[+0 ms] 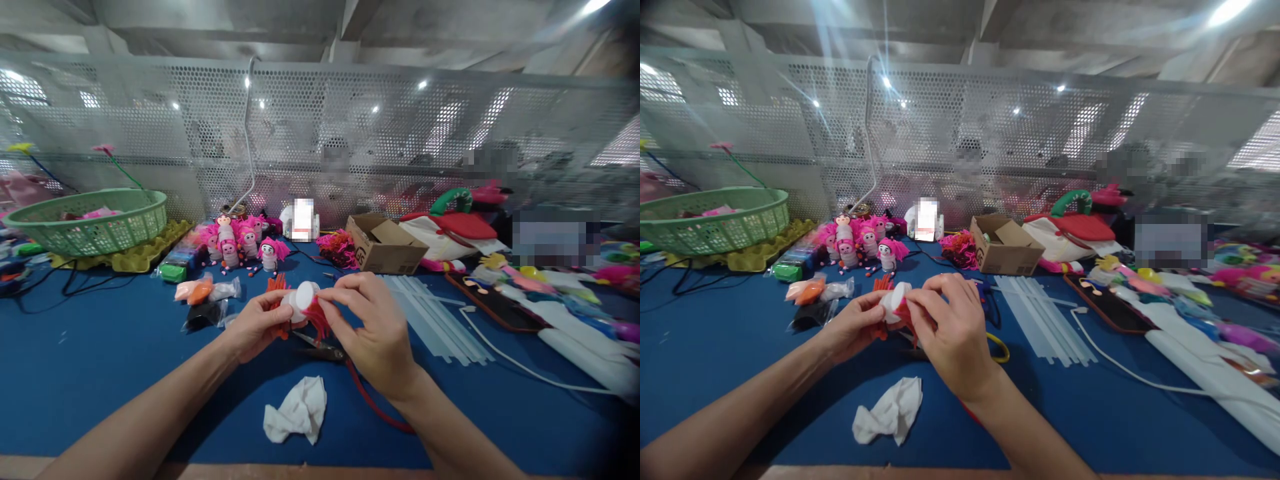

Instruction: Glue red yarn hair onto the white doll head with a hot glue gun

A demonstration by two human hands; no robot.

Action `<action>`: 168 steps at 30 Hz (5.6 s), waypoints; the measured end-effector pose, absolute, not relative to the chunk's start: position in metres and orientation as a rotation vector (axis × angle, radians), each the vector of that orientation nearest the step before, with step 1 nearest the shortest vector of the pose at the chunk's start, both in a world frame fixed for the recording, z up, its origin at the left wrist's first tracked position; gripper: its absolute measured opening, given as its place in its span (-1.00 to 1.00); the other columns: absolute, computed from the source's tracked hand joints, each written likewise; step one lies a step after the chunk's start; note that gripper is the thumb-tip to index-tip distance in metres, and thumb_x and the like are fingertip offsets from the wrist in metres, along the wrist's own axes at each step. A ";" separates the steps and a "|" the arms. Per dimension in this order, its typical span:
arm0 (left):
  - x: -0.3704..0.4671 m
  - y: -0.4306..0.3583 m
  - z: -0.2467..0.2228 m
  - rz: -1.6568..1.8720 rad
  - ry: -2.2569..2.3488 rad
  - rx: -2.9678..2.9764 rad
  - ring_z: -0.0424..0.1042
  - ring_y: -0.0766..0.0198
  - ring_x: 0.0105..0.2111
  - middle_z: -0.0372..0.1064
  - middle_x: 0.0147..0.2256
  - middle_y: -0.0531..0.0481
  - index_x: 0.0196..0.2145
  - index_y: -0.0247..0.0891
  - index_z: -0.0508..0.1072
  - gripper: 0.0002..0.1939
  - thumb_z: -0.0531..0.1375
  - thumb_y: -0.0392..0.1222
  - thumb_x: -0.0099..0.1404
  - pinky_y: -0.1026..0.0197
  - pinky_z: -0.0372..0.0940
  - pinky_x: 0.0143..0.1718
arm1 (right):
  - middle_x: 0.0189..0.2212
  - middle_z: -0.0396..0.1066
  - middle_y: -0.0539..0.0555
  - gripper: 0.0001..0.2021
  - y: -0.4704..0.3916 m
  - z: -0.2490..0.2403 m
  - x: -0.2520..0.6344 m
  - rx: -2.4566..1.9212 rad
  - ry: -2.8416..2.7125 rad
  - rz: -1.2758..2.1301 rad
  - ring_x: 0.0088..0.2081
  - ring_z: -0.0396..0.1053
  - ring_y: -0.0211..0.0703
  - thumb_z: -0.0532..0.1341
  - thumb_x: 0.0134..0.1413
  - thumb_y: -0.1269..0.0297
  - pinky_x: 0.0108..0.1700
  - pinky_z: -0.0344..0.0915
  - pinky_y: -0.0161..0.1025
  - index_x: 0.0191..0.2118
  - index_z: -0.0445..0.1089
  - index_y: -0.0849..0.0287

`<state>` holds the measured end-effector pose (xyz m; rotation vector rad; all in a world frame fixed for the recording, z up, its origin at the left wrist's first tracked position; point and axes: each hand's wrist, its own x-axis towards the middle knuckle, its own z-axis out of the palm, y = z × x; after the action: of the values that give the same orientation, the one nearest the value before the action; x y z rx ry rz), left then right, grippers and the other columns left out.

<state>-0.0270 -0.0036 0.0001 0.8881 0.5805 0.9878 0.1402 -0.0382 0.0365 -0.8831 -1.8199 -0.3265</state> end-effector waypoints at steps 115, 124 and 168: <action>-0.031 -0.001 -0.004 0.956 0.557 0.886 0.46 0.20 -0.41 0.45 -0.39 -0.11 -0.22 -0.32 0.45 -0.59 0.32 -0.17 -0.08 0.43 0.19 -0.64 | -0.44 0.35 0.04 -0.85 -0.032 0.035 0.142 -0.753 -1.823 0.048 -0.33 0.30 -0.23 0.07 0.01 0.53 -0.25 0.27 -0.23 -0.37 0.32 0.17; -0.031 0.000 -0.005 0.962 0.559 0.897 0.46 0.22 -0.44 0.44 -0.42 -0.10 -0.23 -0.33 0.44 -0.57 0.33 -0.17 -0.10 0.43 0.20 -0.65 | -0.35 0.31 0.10 -0.83 -0.035 0.034 0.142 -0.748 -1.821 -0.010 -0.27 0.28 -0.18 0.10 -0.02 0.53 -0.22 0.27 -0.16 -0.30 0.34 0.19; -0.030 0.000 -0.005 0.959 0.551 0.895 0.46 0.22 -0.44 0.45 -0.41 -0.10 -0.23 -0.33 0.44 -0.57 0.34 -0.18 -0.10 0.43 0.21 -0.64 | -0.41 0.32 0.07 -0.87 -0.037 0.035 0.140 -0.751 -1.799 0.063 -0.31 0.30 -0.20 0.10 0.00 0.49 -0.23 0.27 -0.19 -0.36 0.35 0.17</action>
<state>-0.0301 -0.0004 -0.0047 0.8948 0.5509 0.9585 0.1396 -0.0366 0.0353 -0.7510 -1.7988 0.0629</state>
